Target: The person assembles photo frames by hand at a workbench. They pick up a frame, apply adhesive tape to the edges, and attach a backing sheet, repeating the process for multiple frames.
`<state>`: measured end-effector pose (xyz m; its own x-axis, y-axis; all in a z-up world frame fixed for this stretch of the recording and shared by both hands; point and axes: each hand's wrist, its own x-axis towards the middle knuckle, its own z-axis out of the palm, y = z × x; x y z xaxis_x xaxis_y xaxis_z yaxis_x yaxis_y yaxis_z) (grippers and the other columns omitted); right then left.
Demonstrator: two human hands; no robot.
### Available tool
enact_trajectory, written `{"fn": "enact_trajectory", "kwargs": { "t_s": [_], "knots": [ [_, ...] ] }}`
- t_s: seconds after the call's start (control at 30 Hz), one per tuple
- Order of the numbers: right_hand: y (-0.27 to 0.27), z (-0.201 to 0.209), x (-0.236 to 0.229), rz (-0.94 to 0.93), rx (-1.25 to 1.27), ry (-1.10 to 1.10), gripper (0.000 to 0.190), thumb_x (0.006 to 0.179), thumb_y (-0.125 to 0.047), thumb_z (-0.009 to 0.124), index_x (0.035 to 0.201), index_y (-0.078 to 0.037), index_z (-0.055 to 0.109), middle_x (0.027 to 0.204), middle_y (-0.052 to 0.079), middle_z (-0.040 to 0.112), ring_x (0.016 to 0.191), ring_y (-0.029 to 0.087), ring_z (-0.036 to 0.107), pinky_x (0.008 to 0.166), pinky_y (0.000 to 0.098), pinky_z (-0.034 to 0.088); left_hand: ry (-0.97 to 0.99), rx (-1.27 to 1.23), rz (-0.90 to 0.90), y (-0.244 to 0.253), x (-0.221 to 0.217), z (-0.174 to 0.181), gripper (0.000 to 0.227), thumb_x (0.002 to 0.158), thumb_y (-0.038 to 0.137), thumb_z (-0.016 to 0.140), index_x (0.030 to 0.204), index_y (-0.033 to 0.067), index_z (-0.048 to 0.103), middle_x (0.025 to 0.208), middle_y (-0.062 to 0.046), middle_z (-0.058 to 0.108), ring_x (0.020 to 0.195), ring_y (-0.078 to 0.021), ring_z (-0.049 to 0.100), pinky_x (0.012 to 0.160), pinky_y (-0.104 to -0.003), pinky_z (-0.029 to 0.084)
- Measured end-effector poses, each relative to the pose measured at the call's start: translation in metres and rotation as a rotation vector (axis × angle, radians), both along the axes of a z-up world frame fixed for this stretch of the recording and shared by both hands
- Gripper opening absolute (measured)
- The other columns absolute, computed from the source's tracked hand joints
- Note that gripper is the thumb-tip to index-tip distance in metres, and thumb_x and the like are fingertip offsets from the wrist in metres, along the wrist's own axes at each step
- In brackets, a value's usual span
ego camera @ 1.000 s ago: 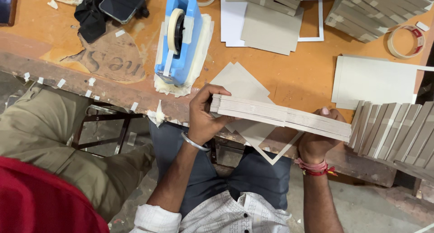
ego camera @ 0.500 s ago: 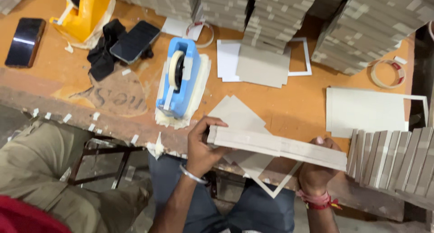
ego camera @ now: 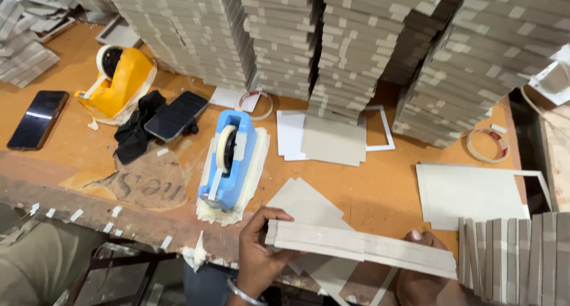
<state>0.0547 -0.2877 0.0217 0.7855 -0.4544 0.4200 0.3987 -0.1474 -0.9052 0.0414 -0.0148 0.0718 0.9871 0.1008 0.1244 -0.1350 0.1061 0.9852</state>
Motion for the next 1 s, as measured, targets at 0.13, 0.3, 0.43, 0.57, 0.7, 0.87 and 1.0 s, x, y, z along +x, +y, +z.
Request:
{"fn": "enact_trajectory", "kwargs": {
  "t_s": [0.13, 0.3, 0.43, 0.57, 0.7, 0.87, 1.0],
  "knots": [
    [-0.009, -0.010, 0.005, -0.011, -0.021, 0.084, 0.036, 0.103, -0.014, 0.059, 0.070, -0.005, 0.048, 0.063, 0.005, 0.047, 0.060, 0.015, 0.047, 0.056, 0.0315, 0.041, 0.001, 0.016, -0.015, 0.004, -0.001, -0.004, 0.053, 0.060, -0.004, 0.094, 0.103, 0.0066, 0.067, 0.100, -0.003, 0.069, 0.094, -0.0143, 0.071, 0.087, -0.033, 0.063],
    [-0.029, -0.013, -0.008, -0.080, -0.371, 0.654, 0.037, 0.102, -0.020, 0.060, 0.069, -0.004, 0.052, 0.061, 0.009, 0.053, 0.060, 0.019, 0.055, 0.057, 0.0343, 0.048, 0.093, -0.151, -0.051, 0.000, 0.001, -0.002, 0.053, 0.059, -0.007, 0.092, 0.103, 0.0055, 0.065, 0.099, -0.006, 0.069, 0.093, -0.0161, 0.073, 0.084, -0.036, 0.064],
    [-0.033, -0.016, 0.005, -0.152, -0.169, 0.618, 0.038, 0.103, -0.023, 0.060, 0.072, -0.002, 0.054, 0.064, 0.012, 0.054, 0.063, 0.022, 0.056, 0.060, 0.0369, 0.050, 0.025, -0.114, -0.061, 0.000, 0.011, -0.002, 0.053, 0.059, -0.008, 0.090, 0.104, 0.0058, 0.066, 0.100, -0.007, 0.069, 0.096, -0.0192, 0.073, 0.085, -0.038, 0.064],
    [-0.016, -0.009, -0.011, -0.225, -0.517, 0.272, 0.036, 0.112, -0.015, 0.056, 0.080, -0.001, 0.051, 0.072, 0.009, 0.049, 0.066, 0.018, 0.047, 0.061, 0.0353, 0.039, -0.115, 0.301, 0.064, 0.006, 0.000, -0.002, 0.057, 0.055, -0.007, 0.089, 0.105, 0.0060, 0.067, 0.107, -0.005, 0.069, 0.103, -0.0194, 0.070, 0.092, -0.036, 0.056],
    [0.002, 0.006, -0.020, -0.068, -0.308, 0.058, 0.040, 0.115, -0.010, 0.057, 0.078, -0.006, 0.040, 0.072, 0.001, 0.039, 0.061, 0.011, 0.035, 0.055, 0.0303, 0.030, -0.058, 0.053, -0.023, 0.006, -0.004, -0.004, 0.051, 0.066, -0.001, 0.091, 0.108, 0.0068, 0.065, 0.108, -0.003, 0.067, 0.103, -0.0152, 0.068, 0.092, -0.032, 0.057],
    [0.009, 0.015, -0.015, -0.050, -0.208, -0.002, 0.041, 0.114, -0.007, 0.056, 0.079, -0.008, 0.036, 0.074, -0.002, 0.035, 0.063, 0.008, 0.034, 0.056, 0.0272, 0.030, -0.109, 0.051, -0.035, 0.005, -0.002, 0.000, 0.048, 0.071, -0.003, 0.090, 0.110, 0.0058, 0.065, 0.110, -0.002, 0.066, 0.103, -0.0127, 0.067, 0.093, -0.029, 0.057],
    [0.007, 0.008, -0.015, -0.037, -0.151, 0.003, 0.039, 0.113, -0.005, 0.057, 0.080, -0.008, 0.036, 0.075, -0.002, 0.035, 0.067, 0.009, 0.034, 0.057, 0.0274, 0.032, -0.101, 0.034, -0.047, 0.006, -0.003, -0.003, 0.047, 0.073, -0.005, 0.089, 0.111, 0.0058, 0.064, 0.110, -0.001, 0.065, 0.102, -0.0113, 0.067, 0.092, -0.027, 0.057]
  ]
}}
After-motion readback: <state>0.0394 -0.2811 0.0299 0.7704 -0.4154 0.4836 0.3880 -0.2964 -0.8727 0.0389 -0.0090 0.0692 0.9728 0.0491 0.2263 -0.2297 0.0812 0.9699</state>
